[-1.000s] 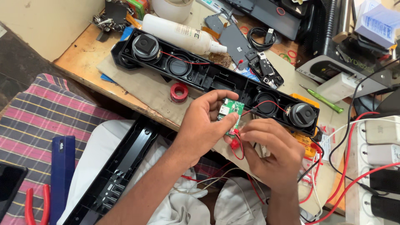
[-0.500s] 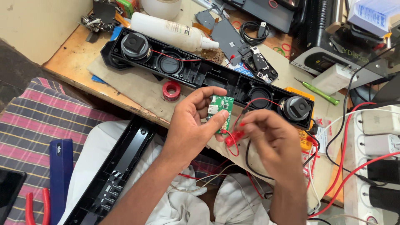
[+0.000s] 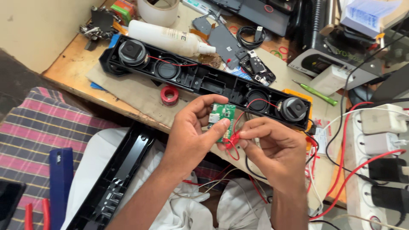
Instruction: The person solders and connects red and black wires to a small green circuit board, then fits the board into an opened speaker soundbar enclosure and routes the wires to the speakers. They use a soldering iron on the board and handle a multimeter on the workbench while testing the connections.
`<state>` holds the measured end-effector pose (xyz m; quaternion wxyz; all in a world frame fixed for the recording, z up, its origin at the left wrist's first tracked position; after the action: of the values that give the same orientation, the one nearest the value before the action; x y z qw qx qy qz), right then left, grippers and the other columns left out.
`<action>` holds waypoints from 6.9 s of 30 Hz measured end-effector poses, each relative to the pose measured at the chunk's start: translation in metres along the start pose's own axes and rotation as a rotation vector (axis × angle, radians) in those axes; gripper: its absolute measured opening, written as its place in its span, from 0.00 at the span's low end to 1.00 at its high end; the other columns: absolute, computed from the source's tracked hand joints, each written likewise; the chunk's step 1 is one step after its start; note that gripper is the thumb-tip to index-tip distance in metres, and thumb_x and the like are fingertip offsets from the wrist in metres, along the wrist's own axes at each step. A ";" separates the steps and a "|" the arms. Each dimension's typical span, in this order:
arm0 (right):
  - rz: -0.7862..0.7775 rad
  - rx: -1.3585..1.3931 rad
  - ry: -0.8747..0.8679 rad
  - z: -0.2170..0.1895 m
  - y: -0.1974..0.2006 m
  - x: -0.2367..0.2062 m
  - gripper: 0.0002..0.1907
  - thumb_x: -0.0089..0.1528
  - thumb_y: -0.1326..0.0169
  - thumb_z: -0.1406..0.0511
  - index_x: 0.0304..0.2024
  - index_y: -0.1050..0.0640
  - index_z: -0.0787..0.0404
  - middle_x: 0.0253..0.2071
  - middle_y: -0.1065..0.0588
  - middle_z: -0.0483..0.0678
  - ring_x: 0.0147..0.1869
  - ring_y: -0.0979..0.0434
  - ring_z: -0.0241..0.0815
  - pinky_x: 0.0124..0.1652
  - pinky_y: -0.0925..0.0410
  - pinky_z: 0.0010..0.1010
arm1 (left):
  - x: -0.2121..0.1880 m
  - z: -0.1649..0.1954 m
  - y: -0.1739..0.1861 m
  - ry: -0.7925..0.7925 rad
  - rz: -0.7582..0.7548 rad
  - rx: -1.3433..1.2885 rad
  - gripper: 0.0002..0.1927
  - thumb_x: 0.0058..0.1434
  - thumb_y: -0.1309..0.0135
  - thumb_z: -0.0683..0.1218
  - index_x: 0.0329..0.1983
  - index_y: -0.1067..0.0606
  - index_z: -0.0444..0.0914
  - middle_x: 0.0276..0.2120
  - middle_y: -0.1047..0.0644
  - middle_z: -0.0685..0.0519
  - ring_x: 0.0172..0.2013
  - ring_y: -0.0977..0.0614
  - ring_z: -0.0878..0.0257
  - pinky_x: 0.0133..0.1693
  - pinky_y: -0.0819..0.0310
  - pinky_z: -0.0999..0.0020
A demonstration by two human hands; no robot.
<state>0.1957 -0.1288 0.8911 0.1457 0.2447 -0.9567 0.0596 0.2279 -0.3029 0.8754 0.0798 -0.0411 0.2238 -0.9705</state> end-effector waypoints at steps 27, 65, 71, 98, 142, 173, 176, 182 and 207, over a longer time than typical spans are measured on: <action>0.000 -0.676 0.333 -0.038 -0.018 0.001 0.12 0.52 0.36 0.79 0.35 0.22 0.66 0.36 0.19 0.49 0.44 0.15 0.42 0.45 0.24 0.27 | 0.000 0.009 -0.013 0.022 0.002 0.128 0.16 0.61 0.45 0.34 0.53 0.26 0.32 0.35 0.20 0.54 0.32 0.20 0.74 0.28 0.20 0.78; -0.157 0.030 -0.445 0.042 0.017 0.005 0.07 0.60 0.36 0.72 0.38 0.20 0.72 0.36 0.20 0.47 0.38 0.23 0.31 0.38 0.30 0.23 | -0.009 0.007 -0.018 -0.154 0.113 0.456 0.15 0.59 0.41 0.34 0.50 0.24 0.34 0.33 0.18 0.54 0.35 0.17 0.73 0.37 0.21 0.76; -0.139 -0.010 -0.565 0.033 0.017 0.009 0.07 0.59 0.39 0.71 0.37 0.18 0.70 0.34 0.19 0.46 0.38 0.21 0.31 0.40 0.29 0.23 | -0.004 0.005 -0.014 -0.130 0.106 0.392 0.16 0.60 0.41 0.35 0.51 0.24 0.33 0.35 0.19 0.56 0.35 0.18 0.74 0.37 0.21 0.77; -0.099 0.019 -0.371 0.036 0.018 0.012 0.04 0.59 0.38 0.73 0.34 0.21 0.68 0.32 0.23 0.43 0.34 0.26 0.27 0.34 0.34 0.19 | -0.008 -0.003 -0.008 -0.005 0.007 0.262 0.20 0.57 0.45 0.33 0.55 0.26 0.30 0.38 0.19 0.53 0.35 0.16 0.73 0.36 0.17 0.77; -0.425 -0.359 -0.049 -0.028 -0.055 0.119 0.11 0.64 0.42 0.76 0.49 0.17 0.67 0.38 0.20 0.48 0.34 0.19 0.32 0.32 0.27 0.22 | 0.014 0.009 0.044 -0.138 0.127 -0.265 0.21 0.62 0.48 0.31 0.58 0.36 0.31 0.44 0.24 0.47 0.40 0.17 0.62 0.37 0.15 0.66; -0.423 -0.872 0.325 -0.041 -0.073 0.131 0.10 0.55 0.35 0.74 0.40 0.18 0.65 0.37 0.19 0.49 0.36 0.18 0.37 0.38 0.26 0.25 | 0.030 0.035 0.050 -0.256 0.220 -0.068 0.21 0.64 0.49 0.31 0.59 0.36 0.30 0.46 0.24 0.47 0.44 0.18 0.66 0.42 0.14 0.71; -0.438 -0.878 0.339 -0.044 -0.076 0.130 0.11 0.55 0.36 0.74 0.41 0.18 0.65 0.37 0.20 0.49 0.36 0.18 0.36 0.37 0.26 0.25 | 0.029 0.036 0.049 -0.276 0.225 -0.040 0.21 0.64 0.48 0.31 0.59 0.35 0.29 0.46 0.23 0.47 0.44 0.18 0.67 0.42 0.14 0.72; -0.438 -0.916 0.355 -0.047 -0.081 0.130 0.10 0.55 0.37 0.75 0.39 0.18 0.65 0.36 0.20 0.49 0.35 0.18 0.36 0.36 0.26 0.26 | 0.029 0.041 0.048 -0.289 0.234 -0.034 0.20 0.63 0.47 0.31 0.58 0.34 0.29 0.44 0.23 0.48 0.41 0.18 0.67 0.41 0.15 0.72; -0.516 -0.679 0.019 -0.027 -0.072 0.148 0.05 0.58 0.38 0.70 0.33 0.20 0.67 0.30 0.21 0.48 0.34 0.18 0.39 0.35 0.26 0.30 | 0.125 -0.137 0.135 -0.113 0.213 -0.172 0.29 0.51 0.39 0.33 0.58 0.31 0.30 0.45 0.16 0.39 0.45 0.12 0.54 0.49 0.15 0.59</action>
<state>0.1139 -0.2535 0.9655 0.2372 0.4136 -0.8280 -0.2951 0.1077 -0.3854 0.6982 0.1908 -0.0783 0.3043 -0.9300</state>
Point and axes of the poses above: each hand's wrist, its own x-axis towards the middle knuckle, its own y-axis out of the back of the hand, z = x × y, the point moved 5 cm from there along x, towards the middle knuckle
